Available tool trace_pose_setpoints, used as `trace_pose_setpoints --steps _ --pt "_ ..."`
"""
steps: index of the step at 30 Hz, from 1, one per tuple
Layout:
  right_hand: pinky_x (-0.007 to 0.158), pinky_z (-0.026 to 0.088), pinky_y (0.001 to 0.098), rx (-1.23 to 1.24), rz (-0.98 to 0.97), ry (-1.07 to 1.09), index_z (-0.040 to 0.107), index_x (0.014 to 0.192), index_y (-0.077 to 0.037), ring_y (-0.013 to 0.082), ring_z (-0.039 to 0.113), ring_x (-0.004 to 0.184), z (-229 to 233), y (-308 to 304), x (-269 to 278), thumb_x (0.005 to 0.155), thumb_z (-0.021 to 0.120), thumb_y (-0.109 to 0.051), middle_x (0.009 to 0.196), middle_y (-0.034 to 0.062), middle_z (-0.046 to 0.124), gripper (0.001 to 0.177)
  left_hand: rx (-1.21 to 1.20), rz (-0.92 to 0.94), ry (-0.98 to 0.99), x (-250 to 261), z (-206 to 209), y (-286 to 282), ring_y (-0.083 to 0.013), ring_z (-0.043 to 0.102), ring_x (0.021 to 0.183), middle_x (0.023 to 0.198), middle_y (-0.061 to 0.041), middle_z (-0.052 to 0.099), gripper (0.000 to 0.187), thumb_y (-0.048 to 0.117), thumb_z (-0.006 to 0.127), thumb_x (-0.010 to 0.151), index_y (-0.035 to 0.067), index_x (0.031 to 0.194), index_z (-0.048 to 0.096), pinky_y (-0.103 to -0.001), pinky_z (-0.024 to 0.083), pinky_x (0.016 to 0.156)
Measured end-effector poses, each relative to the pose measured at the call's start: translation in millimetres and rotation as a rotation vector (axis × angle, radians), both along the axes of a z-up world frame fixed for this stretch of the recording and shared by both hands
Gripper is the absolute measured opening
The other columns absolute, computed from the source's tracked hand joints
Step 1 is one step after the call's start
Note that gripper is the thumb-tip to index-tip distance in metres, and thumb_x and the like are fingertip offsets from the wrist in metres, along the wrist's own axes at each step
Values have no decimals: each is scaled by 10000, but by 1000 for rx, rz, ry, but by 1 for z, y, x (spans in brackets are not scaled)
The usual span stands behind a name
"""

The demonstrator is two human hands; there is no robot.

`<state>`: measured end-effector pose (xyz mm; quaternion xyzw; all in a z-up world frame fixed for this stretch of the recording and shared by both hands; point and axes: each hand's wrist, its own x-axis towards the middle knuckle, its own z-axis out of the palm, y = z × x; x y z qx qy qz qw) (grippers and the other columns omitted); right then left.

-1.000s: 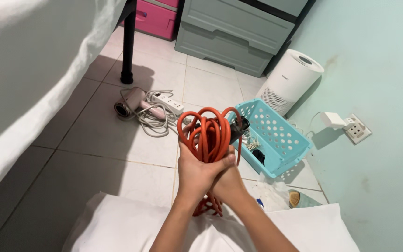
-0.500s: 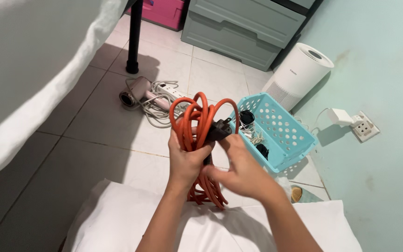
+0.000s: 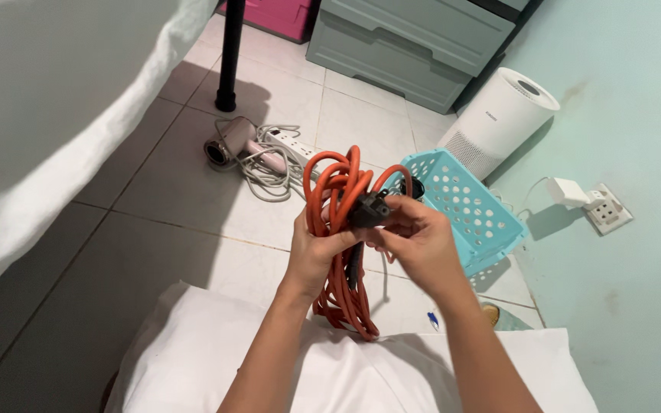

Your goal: The person coils an orange extension cord by hand and places it into a blue plastic basket. Then the person picks up a pink hair dryer and its tangled cord, begins to untangle and coil the cord, and places the hair dryer into the basket.

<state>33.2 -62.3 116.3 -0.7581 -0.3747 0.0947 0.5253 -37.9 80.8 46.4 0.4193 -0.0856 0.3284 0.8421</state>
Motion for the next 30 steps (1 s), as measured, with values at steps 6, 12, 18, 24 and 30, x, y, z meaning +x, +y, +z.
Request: trace_pose_setpoints --steps 6,12,18,24,30 --pt "719 631 274 -145 208 50 676 1214 -23 134 745 938 20 -1 7 932 674 -212 1049 30 757 340 -42 9 50 0 6 1 -192 730 1097 1216 -120 723 688 14 713 701 11 1379 596 -351 595 998" --pt "659 624 272 -174 -22 -67 779 1021 -28 119 738 768 18 6 -2 949 659 -240 808 44 763 253 10 -2 66 0 5 -1 -166 724 1017 1135 -118 720 624 -5 791 713 2 1308 600 -335 624 885" --pt "589 505 276 -216 -89 -277 798 970 -11 104 606 651 19 1 -8 951 691 -158 680 74 662 184 62 266 104 8 0 -12 -141 717 896 1003 -70 721 591 -10 804 706 4 1247 567 -292 608 802" --pt "814 577 321 8 17 -100 654 1288 -33 137 676 930 24 -6 5 876 745 -119 1032 42 731 431 77 267 122 8 -7 -7 -133 719 885 1006 -66 737 591 -23 801 723 -13 1269 575 -291 603 797" --pt "1134 390 408 -48 35 -411 508 1446 -28 194 504 1336 23 -20 56 992 611 -224 1423 71 563 505 -16 137 78 2 -15 6 -125 690 813 951 -58 734 674 -38 772 717 33 1346 541 -286 565 754"
